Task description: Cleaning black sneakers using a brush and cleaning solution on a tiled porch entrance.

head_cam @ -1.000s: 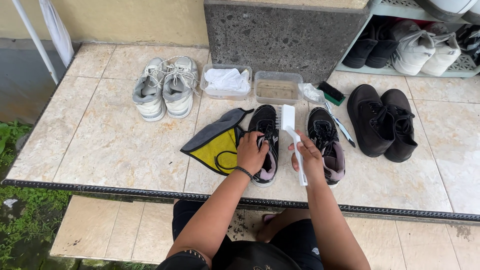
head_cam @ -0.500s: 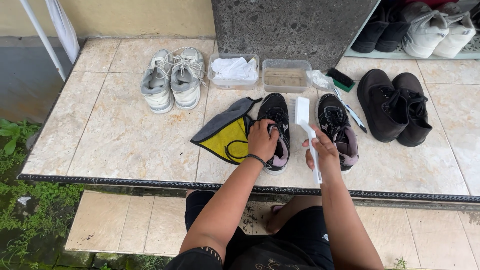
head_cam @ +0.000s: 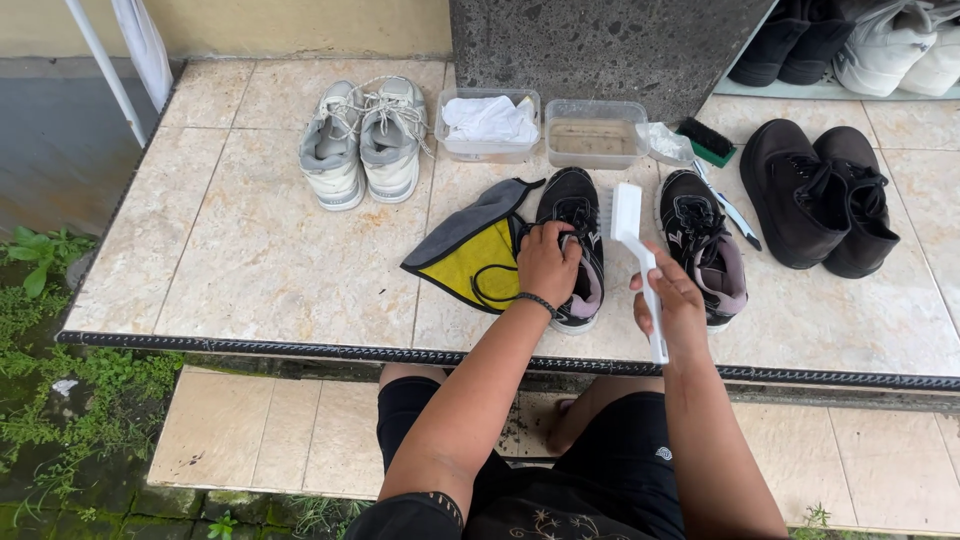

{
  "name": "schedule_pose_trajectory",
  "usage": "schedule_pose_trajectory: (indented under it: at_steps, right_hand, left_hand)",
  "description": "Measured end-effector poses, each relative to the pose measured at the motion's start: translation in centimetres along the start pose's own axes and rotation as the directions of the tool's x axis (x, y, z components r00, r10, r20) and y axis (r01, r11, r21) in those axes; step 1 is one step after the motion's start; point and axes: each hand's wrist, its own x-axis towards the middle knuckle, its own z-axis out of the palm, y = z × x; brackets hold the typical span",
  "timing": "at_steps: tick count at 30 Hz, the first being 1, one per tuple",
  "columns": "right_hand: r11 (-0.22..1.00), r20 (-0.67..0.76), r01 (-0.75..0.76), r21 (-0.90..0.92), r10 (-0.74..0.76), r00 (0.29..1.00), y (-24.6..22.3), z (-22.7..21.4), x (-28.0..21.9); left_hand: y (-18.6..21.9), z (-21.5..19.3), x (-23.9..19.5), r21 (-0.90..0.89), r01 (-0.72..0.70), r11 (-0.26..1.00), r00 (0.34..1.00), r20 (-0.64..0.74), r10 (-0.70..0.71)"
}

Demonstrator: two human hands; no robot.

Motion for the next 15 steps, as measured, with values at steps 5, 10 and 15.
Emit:
schedule_pose_trajectory:
  at_steps: [5,10,15]
  right_hand:
    - [0.999,0.094,-0.002,0.036,-0.002,0.996,2.6,-0.3,5.1]
    - [0.998,0.127,-0.063,0.013,0.061,0.990,2.9,-1.7,0.3]
    - [0.989,0.065,-0.137,0.047,0.134,0.989,-2.0,-1.7,-4.6]
  left_hand:
    - [0.5,-1.0,-0.3,-0.009,0.012,1.000,0.999,0.042,-0.011]
    - [0.1,-0.7,-0.2,-0.015,0.039,0.999,0.998,0.053,-0.038]
    - [0.5,-1.1,-0.3,-0.051,0.010,0.999,0.999,0.045,-0.008]
